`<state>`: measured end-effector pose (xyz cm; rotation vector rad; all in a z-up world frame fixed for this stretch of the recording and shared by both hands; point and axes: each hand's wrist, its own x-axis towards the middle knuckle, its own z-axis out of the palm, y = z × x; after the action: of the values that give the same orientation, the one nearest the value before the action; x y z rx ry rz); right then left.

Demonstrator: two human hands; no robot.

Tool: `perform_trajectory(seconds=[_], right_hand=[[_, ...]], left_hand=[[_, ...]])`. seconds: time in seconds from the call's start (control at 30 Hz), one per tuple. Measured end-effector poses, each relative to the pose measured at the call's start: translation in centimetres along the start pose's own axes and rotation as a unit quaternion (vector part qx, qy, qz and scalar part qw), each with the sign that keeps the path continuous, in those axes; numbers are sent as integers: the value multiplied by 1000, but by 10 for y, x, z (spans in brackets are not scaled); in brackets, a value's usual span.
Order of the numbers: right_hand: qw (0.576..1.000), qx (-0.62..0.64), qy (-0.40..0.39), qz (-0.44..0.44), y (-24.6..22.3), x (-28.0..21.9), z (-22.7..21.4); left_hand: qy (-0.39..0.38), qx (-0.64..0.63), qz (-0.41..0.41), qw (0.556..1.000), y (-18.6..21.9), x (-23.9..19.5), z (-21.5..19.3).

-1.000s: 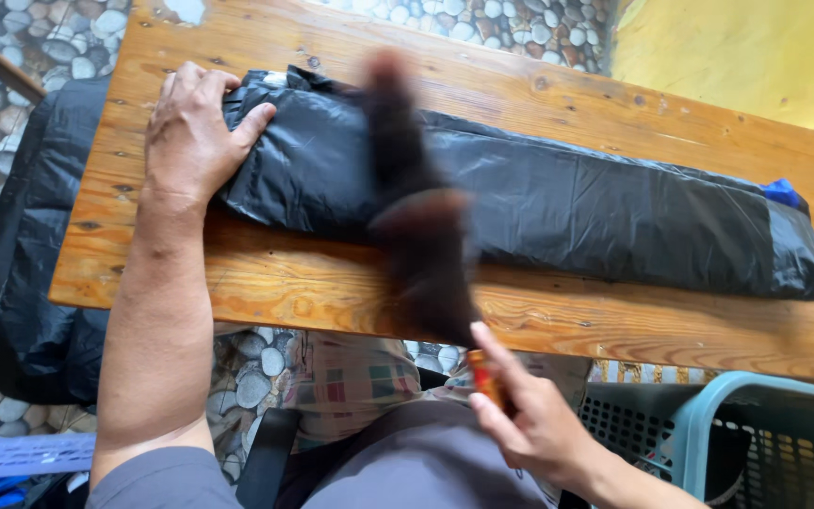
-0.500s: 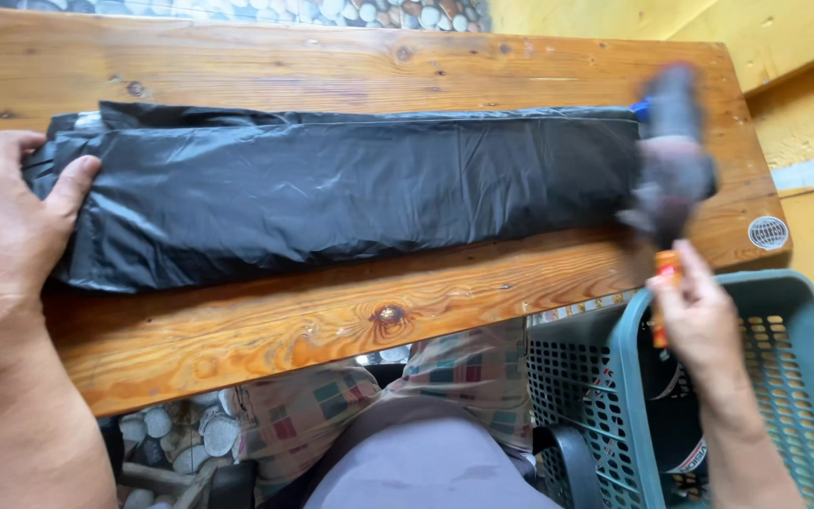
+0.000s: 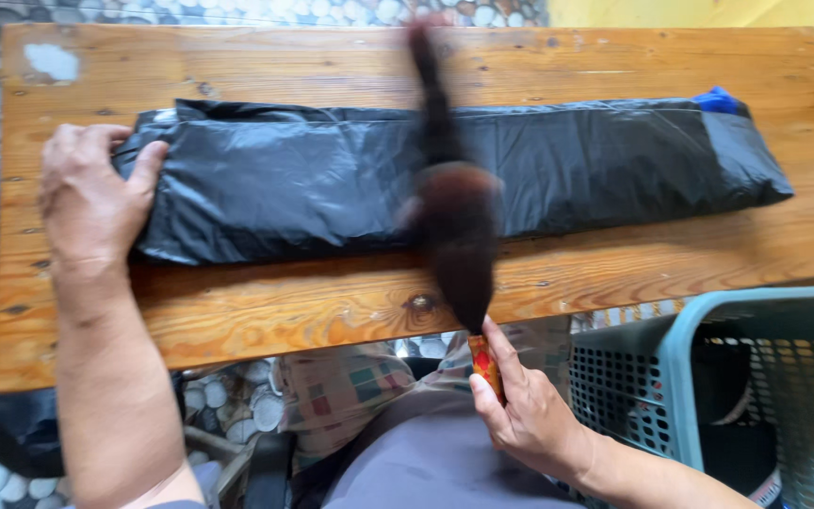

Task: The person folds a large black plastic sheet on a wooden table, using a brush to smooth it out. They then place the folded sheet into a black bag, secure it with a blue strap, and place it in a basket.

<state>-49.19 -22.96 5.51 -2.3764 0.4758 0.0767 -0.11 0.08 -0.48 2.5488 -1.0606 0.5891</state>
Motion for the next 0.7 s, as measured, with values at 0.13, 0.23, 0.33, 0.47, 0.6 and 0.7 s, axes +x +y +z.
perform_trajectory(seconds=[0.13,0.23,0.33,0.47,0.6,0.7], right_hand=[[991,33,-122,-33,-28,21,12],[984,19,-8,-179,-36,26,21],[995,16,-32,-98,-50,32,35],[984,44,-89,-150,-73,47,42],[981,31,-40,-186,-63,50,24],[998,-10,-11,-56,-26,49,-13]], left_hand=[[-15,-35,-23,999,4,5,-4],[3,-44,-23,999,2,5,-1],[25,-102,-61,993,8,10,-12],[63,-107,-43,991,-13,8,-4],[55,-7,52,997,-13,5,0],[-15,-48,17,999,12,7,-18]])
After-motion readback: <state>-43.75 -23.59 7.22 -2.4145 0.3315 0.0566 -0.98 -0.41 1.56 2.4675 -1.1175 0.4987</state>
